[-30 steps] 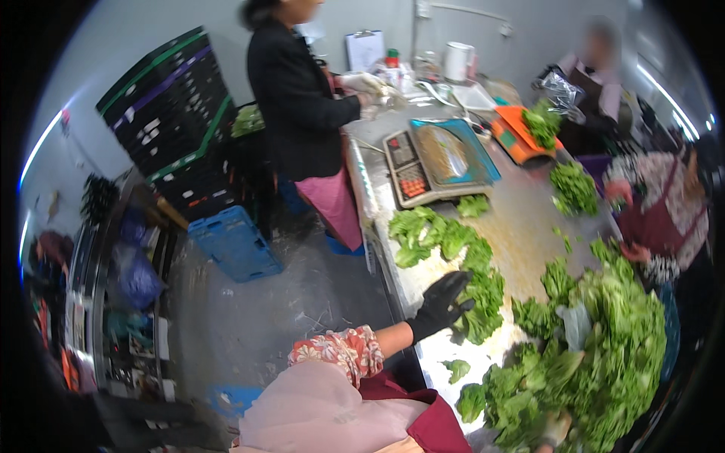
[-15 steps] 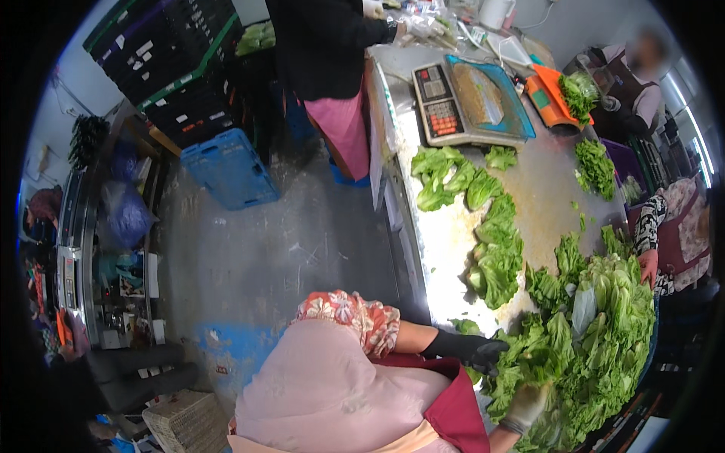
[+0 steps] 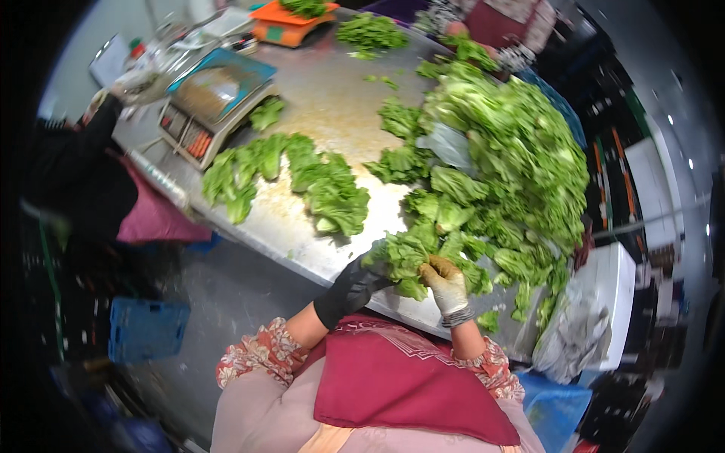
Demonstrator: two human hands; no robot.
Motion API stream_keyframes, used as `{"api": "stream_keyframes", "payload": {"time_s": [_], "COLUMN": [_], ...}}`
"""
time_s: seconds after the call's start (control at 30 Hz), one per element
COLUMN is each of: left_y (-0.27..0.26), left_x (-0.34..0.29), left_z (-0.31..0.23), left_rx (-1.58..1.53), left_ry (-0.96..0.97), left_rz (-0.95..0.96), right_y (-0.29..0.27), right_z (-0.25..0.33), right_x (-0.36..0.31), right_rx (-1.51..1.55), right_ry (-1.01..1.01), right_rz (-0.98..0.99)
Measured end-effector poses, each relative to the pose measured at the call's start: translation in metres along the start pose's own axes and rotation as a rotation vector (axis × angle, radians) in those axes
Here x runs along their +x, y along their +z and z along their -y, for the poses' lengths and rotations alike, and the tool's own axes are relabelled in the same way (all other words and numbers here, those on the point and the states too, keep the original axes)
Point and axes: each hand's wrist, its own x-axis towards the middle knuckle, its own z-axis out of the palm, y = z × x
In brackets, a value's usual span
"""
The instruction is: The person sorts and trims leafy green vegetables on a stainless steel table, separating leaves and placing them into piles. A coworker weighs and bags portions of the vegetables nearby.
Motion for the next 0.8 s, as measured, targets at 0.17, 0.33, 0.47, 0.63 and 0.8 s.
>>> {"api": "stream_keyframes", "payload": {"time_s": [0.17,0.33,0.47,0.63,0.8], "left_y": [0.011,0.02,0.039,0.031,0.063], "left_x": [0.011,0.021,0.028,0.035,0.033], "left_z": [0.003,0.012,0.006,-0.003,-0.007], "left_rx": [0.178,0.314,0.189,0.221,0.524], "left_ry": [-0.098,-0.145,-0.331,-0.431,-0.318], "left_rz": [0.044,0.043,0.052,0.199,0.295], "right_y": [-0.01,-0.025,-0.015,-0.031,-0.026], "right_z": [-0.022,-0.05,-0.05,-0.056,-0.031], "right_x": [-0.016,-0.026,-0.03,-0.03,-0.04], "right_rx": [0.704,0.798,0.114,0.697,1.142], "right_ry": [0.165,0.147,-0.126,0.099,0.404], "right_rz": [-0.258,-0.228,-0.156,-0.103,0.147]}}
